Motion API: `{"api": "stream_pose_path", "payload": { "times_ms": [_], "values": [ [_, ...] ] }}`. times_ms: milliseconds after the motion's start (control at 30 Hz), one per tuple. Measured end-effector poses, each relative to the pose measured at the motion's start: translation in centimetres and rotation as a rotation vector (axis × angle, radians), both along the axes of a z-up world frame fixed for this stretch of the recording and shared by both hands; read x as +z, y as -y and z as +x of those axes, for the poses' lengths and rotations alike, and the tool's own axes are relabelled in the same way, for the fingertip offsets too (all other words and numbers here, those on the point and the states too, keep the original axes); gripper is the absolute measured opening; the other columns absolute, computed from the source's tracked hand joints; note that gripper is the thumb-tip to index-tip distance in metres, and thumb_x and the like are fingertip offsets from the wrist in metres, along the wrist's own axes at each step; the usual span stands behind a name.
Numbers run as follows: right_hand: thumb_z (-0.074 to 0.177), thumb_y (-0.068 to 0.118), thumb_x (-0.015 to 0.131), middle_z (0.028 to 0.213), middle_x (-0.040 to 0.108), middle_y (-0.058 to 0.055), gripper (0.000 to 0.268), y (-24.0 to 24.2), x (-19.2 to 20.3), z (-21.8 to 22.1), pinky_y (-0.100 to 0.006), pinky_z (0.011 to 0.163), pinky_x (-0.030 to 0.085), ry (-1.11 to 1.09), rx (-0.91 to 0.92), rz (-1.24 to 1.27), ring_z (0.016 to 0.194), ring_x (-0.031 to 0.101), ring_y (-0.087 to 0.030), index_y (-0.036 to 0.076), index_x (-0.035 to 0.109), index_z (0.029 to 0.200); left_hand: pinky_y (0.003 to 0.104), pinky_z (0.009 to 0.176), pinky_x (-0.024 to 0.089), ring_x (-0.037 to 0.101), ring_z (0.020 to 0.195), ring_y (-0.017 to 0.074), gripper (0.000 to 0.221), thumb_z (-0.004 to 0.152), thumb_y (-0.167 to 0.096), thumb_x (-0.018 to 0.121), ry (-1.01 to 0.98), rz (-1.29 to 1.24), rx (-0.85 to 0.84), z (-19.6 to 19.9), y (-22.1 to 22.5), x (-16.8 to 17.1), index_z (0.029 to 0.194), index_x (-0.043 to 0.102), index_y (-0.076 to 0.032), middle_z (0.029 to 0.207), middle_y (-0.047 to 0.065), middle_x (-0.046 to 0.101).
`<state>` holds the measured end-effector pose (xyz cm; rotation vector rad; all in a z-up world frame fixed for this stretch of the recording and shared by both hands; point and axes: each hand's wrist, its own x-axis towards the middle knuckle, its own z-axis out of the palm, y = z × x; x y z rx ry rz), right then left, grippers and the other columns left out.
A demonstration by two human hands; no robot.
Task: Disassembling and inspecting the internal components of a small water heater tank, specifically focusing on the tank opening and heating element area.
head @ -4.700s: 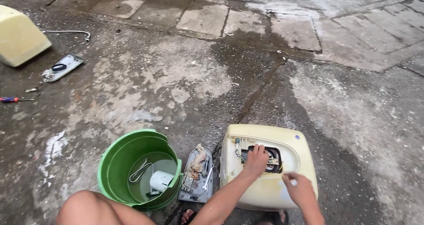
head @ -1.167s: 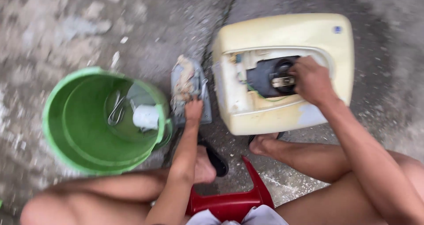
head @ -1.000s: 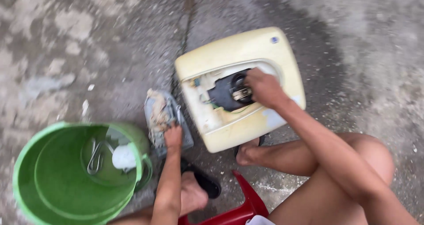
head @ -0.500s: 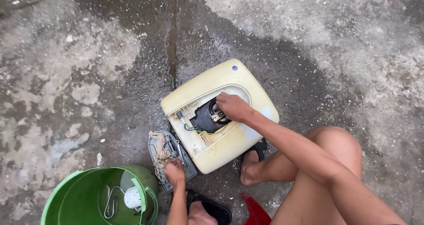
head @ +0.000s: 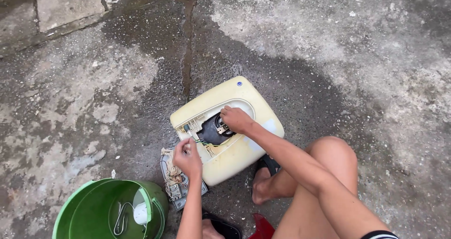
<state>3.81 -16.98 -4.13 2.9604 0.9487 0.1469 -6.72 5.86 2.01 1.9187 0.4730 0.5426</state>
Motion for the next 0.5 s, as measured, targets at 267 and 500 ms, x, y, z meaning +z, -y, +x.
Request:
{"api": "stream_pose_path", "payload": {
  "times_ms": [267,500],
  "values": [
    [0.065,0.009,0.086,0.099,0.066,-0.006,0.046,-0.8,4.2,-0.6,-0.032,0.083,0.061,-0.134,-0.093,-0.059,0.101,0.061,-0.024,0.001,0.070,0.107,0.040,0.087,0.057,0.073,0.088,0.0232,0.008,0.080,-0.029,0.076,-0.451,0.124,-0.511,5.9,4.9,-0.7,0.086,0.081,-0.030,0.084,-0.008,0.079],
    [0.065,0.006,0.084,0.104,0.065,-0.004,0.043,-0.4,3.1,-0.1,-0.040,0.084,0.064,-0.180,-0.119,-0.031,0.106,0.061,-0.024,0.006,0.069,0.105,0.045,0.089,0.059,0.074,0.095,0.0254,0.012,0.081,-0.030,0.073,-0.557,0.226,-0.578,4.7,6.6,0.6,0.087,0.082,-0.026,0.085,-0.007,0.078]
  ]
}}
